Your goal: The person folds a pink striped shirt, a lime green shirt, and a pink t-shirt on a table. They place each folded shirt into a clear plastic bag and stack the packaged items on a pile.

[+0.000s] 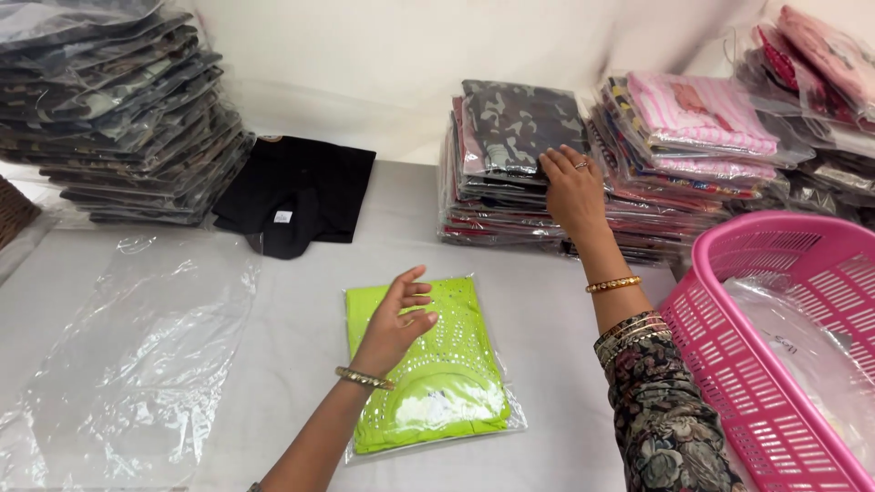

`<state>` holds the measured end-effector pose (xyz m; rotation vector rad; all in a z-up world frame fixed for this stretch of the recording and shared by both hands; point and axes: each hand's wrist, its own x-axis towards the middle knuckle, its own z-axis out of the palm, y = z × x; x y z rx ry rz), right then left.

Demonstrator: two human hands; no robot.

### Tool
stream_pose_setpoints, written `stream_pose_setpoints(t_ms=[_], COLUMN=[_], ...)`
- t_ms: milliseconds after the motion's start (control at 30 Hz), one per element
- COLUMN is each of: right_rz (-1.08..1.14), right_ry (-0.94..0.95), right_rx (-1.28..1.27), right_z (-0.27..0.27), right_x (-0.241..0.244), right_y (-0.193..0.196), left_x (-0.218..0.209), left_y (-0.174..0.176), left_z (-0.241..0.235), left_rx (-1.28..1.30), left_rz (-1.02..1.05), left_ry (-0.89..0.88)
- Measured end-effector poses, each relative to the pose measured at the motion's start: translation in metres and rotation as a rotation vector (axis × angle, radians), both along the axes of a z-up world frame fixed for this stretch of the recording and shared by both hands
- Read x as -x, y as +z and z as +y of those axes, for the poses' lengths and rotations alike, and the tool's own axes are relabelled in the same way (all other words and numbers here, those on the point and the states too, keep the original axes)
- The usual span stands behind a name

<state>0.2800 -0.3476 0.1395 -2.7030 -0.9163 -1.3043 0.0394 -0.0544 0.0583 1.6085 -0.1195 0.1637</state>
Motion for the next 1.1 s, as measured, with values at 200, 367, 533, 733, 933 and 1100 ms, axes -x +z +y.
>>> stream_pose_setpoints(t_ms=[200,367,533,733,933,1100], right_rz=[-0.011,-0.044,-0.052,0.127,0.581,1.348], right_ry=[0.001,0.063,0.082,0.183,0.209,0.361], right_rx=[0.06,0.035,0.075,-0.009,-1.095,-1.953], right_z=[-0.001,0.0,0.024,0.046,0.016,-0.003], right_x=[-0.021,-0.015,0.054,0.156,0.204,0.201], right_y=[-0.006,-0.008,-0.006,-0.02,-0.084,-0.159], left_x=[-0.102,-0.171,-0.172,-0.151,-0.098,-0.052], left_y=[-0.025,-0.02,0.007,-0.041,-0.053,-0.077], left_z=[-0.06,-0.106,-0.125,-0.123,-0.076,-0.062], left_rx=[0.36,0.725,1.028,1.096,1.185,1.157], left_rz=[0.167,0.286,0.287,0.321,0.372,0.38], left_ry=[-0.307,-0.385,-0.115,0.202,0.264,0.187])
